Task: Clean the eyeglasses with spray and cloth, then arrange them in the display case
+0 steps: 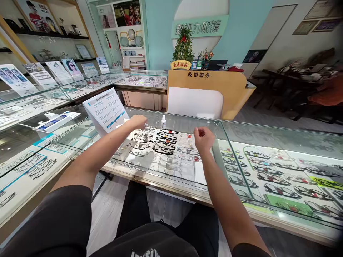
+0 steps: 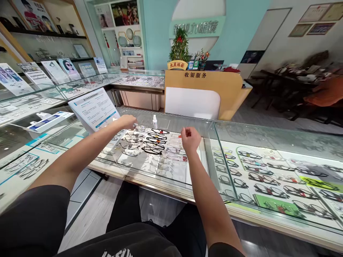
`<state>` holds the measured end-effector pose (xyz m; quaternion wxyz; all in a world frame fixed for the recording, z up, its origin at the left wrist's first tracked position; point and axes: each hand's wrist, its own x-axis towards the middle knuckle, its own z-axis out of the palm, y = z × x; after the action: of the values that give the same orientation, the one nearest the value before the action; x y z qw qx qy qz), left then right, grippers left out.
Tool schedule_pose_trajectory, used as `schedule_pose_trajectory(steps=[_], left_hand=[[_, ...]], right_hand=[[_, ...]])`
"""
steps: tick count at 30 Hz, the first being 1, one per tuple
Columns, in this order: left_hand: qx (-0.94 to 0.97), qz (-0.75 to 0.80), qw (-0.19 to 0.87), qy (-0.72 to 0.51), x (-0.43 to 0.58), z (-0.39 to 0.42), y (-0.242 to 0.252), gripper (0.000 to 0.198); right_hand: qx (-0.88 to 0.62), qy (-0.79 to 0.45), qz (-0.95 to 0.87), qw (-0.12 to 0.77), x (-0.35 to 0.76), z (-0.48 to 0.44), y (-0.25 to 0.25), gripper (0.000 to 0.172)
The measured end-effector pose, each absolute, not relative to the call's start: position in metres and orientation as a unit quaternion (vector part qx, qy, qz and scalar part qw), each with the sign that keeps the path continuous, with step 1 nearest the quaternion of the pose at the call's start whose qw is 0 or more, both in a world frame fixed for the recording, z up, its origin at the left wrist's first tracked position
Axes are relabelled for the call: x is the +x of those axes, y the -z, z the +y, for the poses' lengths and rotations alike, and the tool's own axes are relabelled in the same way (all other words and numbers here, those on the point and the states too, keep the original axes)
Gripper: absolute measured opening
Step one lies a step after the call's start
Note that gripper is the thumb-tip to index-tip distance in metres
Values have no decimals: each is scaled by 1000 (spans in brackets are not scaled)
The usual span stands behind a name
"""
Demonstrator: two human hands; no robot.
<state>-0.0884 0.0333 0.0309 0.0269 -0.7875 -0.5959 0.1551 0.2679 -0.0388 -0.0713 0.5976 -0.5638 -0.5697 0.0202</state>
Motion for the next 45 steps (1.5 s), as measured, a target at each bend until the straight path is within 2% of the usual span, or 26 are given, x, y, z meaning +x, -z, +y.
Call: schedule_pose_trajectory(steps=[10,18,26,32,37,45], left_hand=[[-789,-589,45,-169,-87,59,10,49],[-790,-588,43,-168,-89,67,23,50],[-783,-602,42,-152,-92,79,17,48],[-777,-614,34,-138,-87,88,22,44],[-768,-628,33,-125,-88,89,24,40],[-743,-667,39,-35,-98,83,-15,38]], right_hand=[[-552,-35,-576,602,266,-36,78,25],[-554,-59,-573,601,263,-37,77,22],[-551,-57,-566,610,262,-36,77,10],[-558,-76,-556,611,262,-36,78,21],[-548,-80,-559,618,261,-36,77,22],[-545,-86,-562,617,259,-35,77,20]])
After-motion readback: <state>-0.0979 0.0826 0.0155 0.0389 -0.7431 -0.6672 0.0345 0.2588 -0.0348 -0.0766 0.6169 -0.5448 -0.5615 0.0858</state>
